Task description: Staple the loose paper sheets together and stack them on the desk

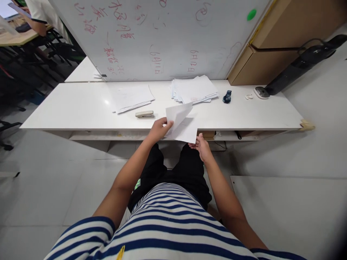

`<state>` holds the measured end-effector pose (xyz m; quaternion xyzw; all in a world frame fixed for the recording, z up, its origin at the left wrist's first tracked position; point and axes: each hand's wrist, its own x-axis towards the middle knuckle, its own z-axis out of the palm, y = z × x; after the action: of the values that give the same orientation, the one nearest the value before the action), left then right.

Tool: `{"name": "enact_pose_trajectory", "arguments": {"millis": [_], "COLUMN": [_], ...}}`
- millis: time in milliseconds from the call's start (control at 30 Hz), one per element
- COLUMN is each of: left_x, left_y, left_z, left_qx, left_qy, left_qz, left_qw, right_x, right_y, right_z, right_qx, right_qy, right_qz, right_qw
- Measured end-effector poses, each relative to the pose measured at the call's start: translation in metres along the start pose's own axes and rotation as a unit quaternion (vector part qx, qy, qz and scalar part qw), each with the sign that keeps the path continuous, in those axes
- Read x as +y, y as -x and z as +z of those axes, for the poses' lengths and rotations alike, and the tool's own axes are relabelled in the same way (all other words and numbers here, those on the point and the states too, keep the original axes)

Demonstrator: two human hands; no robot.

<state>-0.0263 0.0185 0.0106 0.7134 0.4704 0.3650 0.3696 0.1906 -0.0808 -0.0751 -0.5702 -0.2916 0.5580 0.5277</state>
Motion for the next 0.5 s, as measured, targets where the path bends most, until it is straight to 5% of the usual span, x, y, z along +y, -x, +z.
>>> {"name": "enact_pose_trajectory", "arguments": {"millis": [67, 133, 333, 400, 500], "left_x": [0.000, -0.003, -0.021, -0.021, -0.013], "left_y": [0.002, -0.001, -0.012, -0.007, 0.011], "left_z": [0.009, 0.009, -0.013, -0.012, 0.006], "left_qx": [-0.009, 0.044, 0.173, 0.142, -0.049], "left_qy": [0.002, 0.020, 0.005, -0.088, -0.245], "left_qz": [-0.010, -0.020, -0.020, 0.022, 0.148], "left_qw": [1.000, 0.999, 0.985, 0.986, 0.957], "right_x": [-0.003, -0.006, -0.006, -0.004, -0.004], "right_y": [-0.002, -0.003, -0.002, -0.002, -0.006], "right_z": [0.002, 0.004, 0.007, 0.008, 0.010], "right_qx": [-0.011, -0.011, -0.007, 0.003, 0.031], "right_qy": [-0.024, -0.031, -0.033, -0.034, -0.044], "right_qz": [0.022, 0.026, 0.011, 0.000, 0.002], "right_qw": [0.999, 0.999, 0.999, 0.999, 0.999]}}
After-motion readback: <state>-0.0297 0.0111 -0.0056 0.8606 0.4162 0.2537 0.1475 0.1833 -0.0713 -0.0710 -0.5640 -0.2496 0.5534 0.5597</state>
